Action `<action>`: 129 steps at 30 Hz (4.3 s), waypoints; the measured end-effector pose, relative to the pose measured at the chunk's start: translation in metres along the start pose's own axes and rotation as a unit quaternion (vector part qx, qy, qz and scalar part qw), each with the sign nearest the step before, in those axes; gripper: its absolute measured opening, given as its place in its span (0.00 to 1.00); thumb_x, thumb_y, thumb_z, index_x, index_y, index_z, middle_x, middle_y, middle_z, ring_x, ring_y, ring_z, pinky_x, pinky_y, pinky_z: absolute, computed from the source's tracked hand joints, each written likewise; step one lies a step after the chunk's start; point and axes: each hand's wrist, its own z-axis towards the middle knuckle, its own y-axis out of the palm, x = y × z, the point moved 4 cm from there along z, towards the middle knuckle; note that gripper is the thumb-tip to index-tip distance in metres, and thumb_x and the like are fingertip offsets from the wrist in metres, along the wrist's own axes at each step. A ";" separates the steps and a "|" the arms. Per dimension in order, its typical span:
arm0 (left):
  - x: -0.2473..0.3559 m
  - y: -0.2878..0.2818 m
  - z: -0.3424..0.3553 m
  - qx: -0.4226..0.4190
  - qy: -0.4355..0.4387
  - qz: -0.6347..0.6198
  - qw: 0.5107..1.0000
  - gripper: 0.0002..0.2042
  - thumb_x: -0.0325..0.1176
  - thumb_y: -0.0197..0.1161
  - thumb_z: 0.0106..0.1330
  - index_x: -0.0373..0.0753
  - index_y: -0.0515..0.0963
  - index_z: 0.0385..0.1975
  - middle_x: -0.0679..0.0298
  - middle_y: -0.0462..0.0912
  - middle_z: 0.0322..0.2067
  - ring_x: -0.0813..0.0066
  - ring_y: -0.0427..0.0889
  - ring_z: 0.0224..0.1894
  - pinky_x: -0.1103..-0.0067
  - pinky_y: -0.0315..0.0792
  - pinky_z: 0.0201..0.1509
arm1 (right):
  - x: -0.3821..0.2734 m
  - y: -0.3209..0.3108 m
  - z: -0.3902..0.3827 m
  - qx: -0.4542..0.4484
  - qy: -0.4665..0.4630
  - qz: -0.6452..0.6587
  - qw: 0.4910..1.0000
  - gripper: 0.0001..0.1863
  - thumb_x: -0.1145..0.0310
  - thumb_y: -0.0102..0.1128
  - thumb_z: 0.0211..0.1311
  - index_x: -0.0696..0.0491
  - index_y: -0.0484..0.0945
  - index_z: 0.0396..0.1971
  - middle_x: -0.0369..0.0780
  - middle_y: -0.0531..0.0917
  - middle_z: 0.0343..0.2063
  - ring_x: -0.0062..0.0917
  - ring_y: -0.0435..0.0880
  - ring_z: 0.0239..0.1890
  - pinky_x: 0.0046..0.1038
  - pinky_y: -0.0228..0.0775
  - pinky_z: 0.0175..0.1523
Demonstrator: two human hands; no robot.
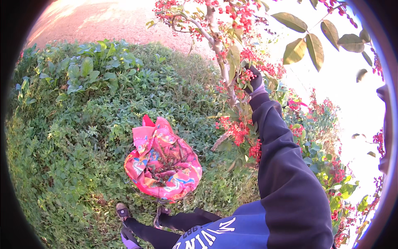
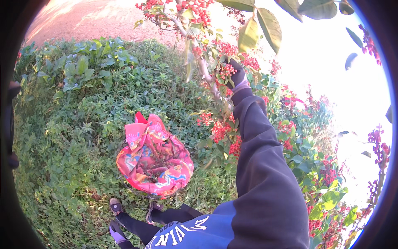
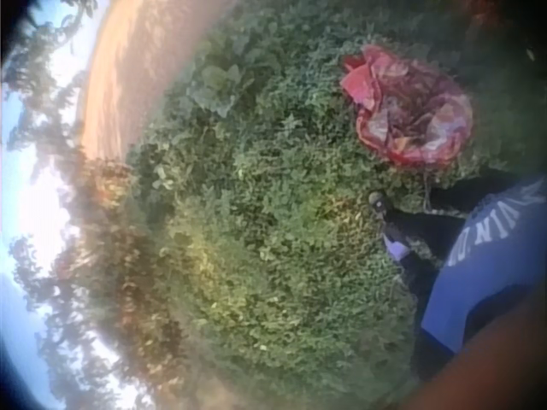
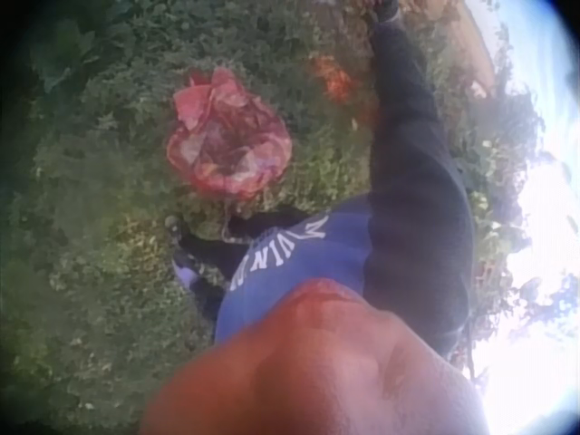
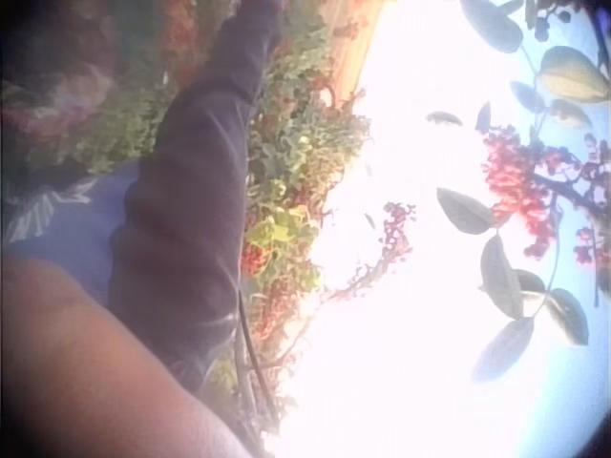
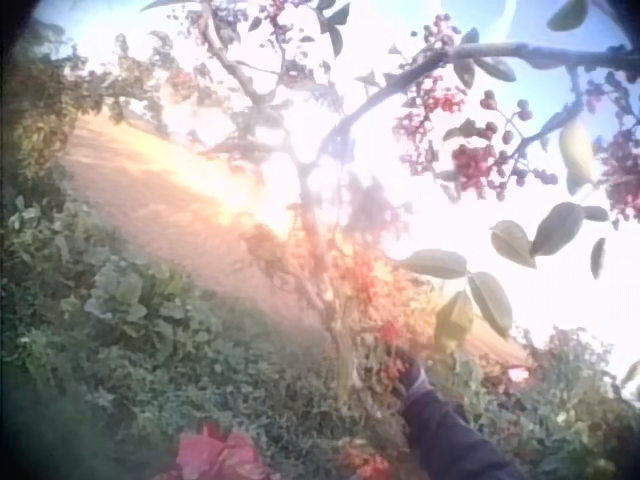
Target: The person picks red berries from a bush by hand and places them into a patterned cloth bag. The person repeatedly reaches for berry clusters, plucks them, and deposits them into the bag held in the other hand.
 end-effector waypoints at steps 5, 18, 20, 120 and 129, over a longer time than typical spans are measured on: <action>-0.018 0.001 0.005 -0.053 -0.053 -0.029 0.997 0.22 0.45 0.51 0.68 0.28 0.72 0.48 0.58 0.78 0.42 0.74 0.76 0.42 0.77 0.70 0.48 | -0.018 0.001 -0.005 0.006 -0.040 -0.327 0.944 0.17 0.78 0.56 0.55 0.58 0.73 0.47 0.38 0.79 0.39 0.26 0.79 0.40 0.27 0.72 0.46; -0.003 0.012 0.001 -0.099 -0.045 -0.047 0.993 0.21 0.44 0.51 0.69 0.30 0.72 0.48 0.60 0.78 0.41 0.73 0.76 0.42 0.77 0.71 0.48 | -0.006 -0.018 0.008 0.100 0.015 -0.215 0.971 0.17 0.75 0.51 0.59 0.58 0.72 0.49 0.40 0.78 0.44 0.28 0.78 0.44 0.29 0.70 0.51; -0.003 0.012 0.001 -0.083 -0.047 -0.038 0.995 0.21 0.45 0.51 0.69 0.30 0.72 0.48 0.60 0.78 0.41 0.73 0.76 0.42 0.77 0.71 0.48 | -0.003 -0.019 0.003 0.094 0.018 -0.202 0.975 0.17 0.74 0.51 0.60 0.58 0.72 0.50 0.40 0.78 0.44 0.28 0.78 0.45 0.30 0.70 0.52; 0.197 0.064 0.108 -0.271 0.023 -0.100 0.957 0.17 0.37 0.50 0.70 0.30 0.70 0.51 0.60 0.78 0.42 0.73 0.75 0.44 0.77 0.69 0.52 | -0.077 0.122 -0.194 0.236 0.314 -0.587 0.708 0.15 0.67 0.63 0.55 0.56 0.79 0.41 0.40 0.84 0.31 0.23 0.81 0.34 0.24 0.73 0.42; 0.289 0.130 0.095 -0.385 0.147 -0.064 0.909 0.15 0.35 0.52 0.69 0.32 0.72 0.49 0.63 0.78 0.41 0.78 0.75 0.43 0.81 0.68 0.50 | -0.117 0.117 -0.240 0.461 0.085 -0.458 0.755 0.15 0.65 0.58 0.62 0.59 0.77 0.43 0.35 0.83 0.34 0.16 0.78 0.38 0.20 0.68 0.47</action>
